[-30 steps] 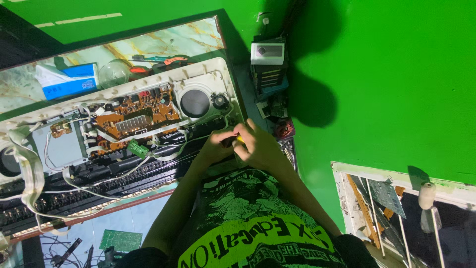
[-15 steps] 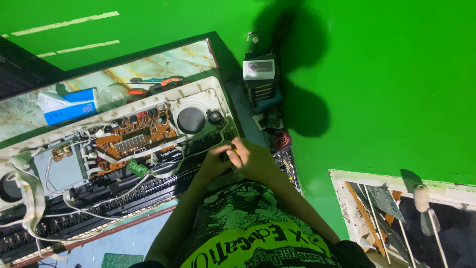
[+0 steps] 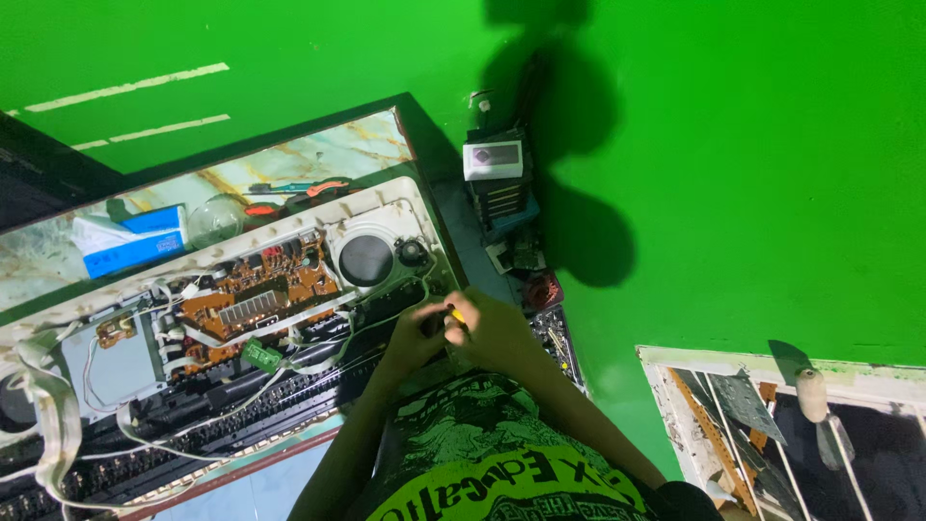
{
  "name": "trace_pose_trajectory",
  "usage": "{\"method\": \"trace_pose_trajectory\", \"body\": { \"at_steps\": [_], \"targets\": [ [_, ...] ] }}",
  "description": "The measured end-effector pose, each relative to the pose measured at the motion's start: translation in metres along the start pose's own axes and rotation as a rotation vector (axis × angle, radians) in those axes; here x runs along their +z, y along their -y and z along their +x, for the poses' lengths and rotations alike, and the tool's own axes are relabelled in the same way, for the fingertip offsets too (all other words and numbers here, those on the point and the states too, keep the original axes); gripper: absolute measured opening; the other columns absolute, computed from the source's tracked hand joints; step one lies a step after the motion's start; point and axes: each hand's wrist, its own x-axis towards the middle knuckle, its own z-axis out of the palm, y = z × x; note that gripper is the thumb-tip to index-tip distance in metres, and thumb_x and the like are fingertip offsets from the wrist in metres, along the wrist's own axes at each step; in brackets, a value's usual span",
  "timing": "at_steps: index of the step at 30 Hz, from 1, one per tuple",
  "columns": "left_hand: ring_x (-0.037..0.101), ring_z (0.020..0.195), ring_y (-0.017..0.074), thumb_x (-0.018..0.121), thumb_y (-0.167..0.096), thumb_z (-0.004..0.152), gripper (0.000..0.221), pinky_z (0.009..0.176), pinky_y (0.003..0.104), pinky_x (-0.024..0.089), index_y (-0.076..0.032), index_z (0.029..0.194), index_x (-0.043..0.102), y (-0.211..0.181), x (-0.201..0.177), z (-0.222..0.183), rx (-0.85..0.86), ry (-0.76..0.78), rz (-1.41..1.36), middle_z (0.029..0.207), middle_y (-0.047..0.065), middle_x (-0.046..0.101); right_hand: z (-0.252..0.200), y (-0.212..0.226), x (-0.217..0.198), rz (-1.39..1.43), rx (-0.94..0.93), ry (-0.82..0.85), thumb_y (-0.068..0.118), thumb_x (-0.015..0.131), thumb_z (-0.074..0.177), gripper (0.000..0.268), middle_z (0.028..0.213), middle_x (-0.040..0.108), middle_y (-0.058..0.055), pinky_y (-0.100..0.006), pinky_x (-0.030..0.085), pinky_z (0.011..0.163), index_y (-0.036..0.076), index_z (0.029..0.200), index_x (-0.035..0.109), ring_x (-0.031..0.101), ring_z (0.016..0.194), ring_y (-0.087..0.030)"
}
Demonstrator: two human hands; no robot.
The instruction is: The person uses a screwdriver to remove and secure components on the internal circuit board of a disassembled electronic keyboard, while handling wires and small parts.
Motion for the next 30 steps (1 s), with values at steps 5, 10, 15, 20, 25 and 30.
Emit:
{"method": "trace_pose_trajectory", "body": {
  "at_steps": [5, 10, 15, 20, 25, 30],
  "targets": [
    [0.073, 0.093, 0.0161, 0.082, -0.011, 0.081, 0.043, 0.081, 0.029, 0.059, -0.004, 0.122, 0.071, -0.001, 0.000, 0.006, 0.001, 0.015, 0.002, 0.111, 0.011, 0.077, 0.009, 0.007, -0.010, 0.008, 0.203, 0.164, 0.038, 0.054, 0.101, 0.038, 0.085, 0.067, -0.012, -0.041, 0.055, 0.057, 0.005, 0.118, 0.057, 0.067, 0.066, -0.028],
    [0.071, 0.092, 0.0165, 0.083, -0.006, 0.081, 0.039, 0.079, 0.029, 0.056, -0.003, 0.118, 0.071, -0.020, -0.003, 0.009, 0.089, -0.056, -0.017, 0.109, 0.010, 0.075, 0.012, 0.020, -0.016, 0.079, 0.264, 0.079, 0.033, 0.053, 0.104, 0.035, 0.077, 0.069, -0.016, -0.045, 0.053, 0.058, 0.004, 0.124, 0.052, 0.069, 0.066, -0.034],
    [0.062, 0.073, 0.0136, 0.078, -0.004, 0.085, 0.035, 0.065, 0.027, 0.049, -0.004, 0.119, 0.072, -0.029, -0.004, 0.011, -0.078, -0.057, 0.002, 0.102, 0.007, 0.076, 0.017, 0.019, -0.016, 0.130, 0.310, 0.091, 0.029, 0.057, 0.098, 0.033, 0.082, 0.069, -0.016, -0.044, 0.055, 0.061, 0.005, 0.120, 0.051, 0.071, 0.067, -0.034],
    [0.063, 0.079, 0.0135, 0.074, -0.004, 0.089, 0.032, 0.069, 0.027, 0.049, -0.006, 0.121, 0.071, -0.035, -0.007, 0.012, 0.009, -0.035, -0.028, 0.102, 0.007, 0.073, 0.014, 0.023, -0.021, 0.065, 0.212, 0.052, 0.025, 0.061, 0.091, 0.030, 0.100, 0.062, -0.018, -0.048, 0.053, 0.068, 0.007, 0.115, 0.058, 0.067, 0.078, -0.036],
    [0.067, 0.086, 0.0248, 0.075, -0.016, 0.090, 0.027, 0.083, 0.038, 0.050, -0.007, 0.115, 0.072, -0.041, -0.007, 0.016, 0.018, -0.049, 0.325, 0.101, 0.009, 0.074, 0.014, 0.025, -0.028, 0.075, 0.252, 0.138, 0.030, 0.054, 0.095, 0.033, 0.101, 0.062, -0.017, -0.048, 0.053, 0.071, 0.006, 0.117, 0.058, 0.066, 0.080, -0.035],
    [0.068, 0.096, 0.0275, 0.067, -0.014, 0.092, 0.022, 0.097, 0.042, 0.043, -0.012, 0.113, 0.071, -0.035, -0.010, 0.017, 0.054, 0.017, 0.469, 0.103, 0.008, 0.073, 0.012, 0.030, -0.032, 0.045, 0.251, 0.122, 0.036, 0.048, 0.100, 0.035, 0.099, 0.067, -0.016, -0.050, 0.052, 0.073, 0.009, 0.117, 0.061, 0.067, 0.084, -0.037]
  ]
}}
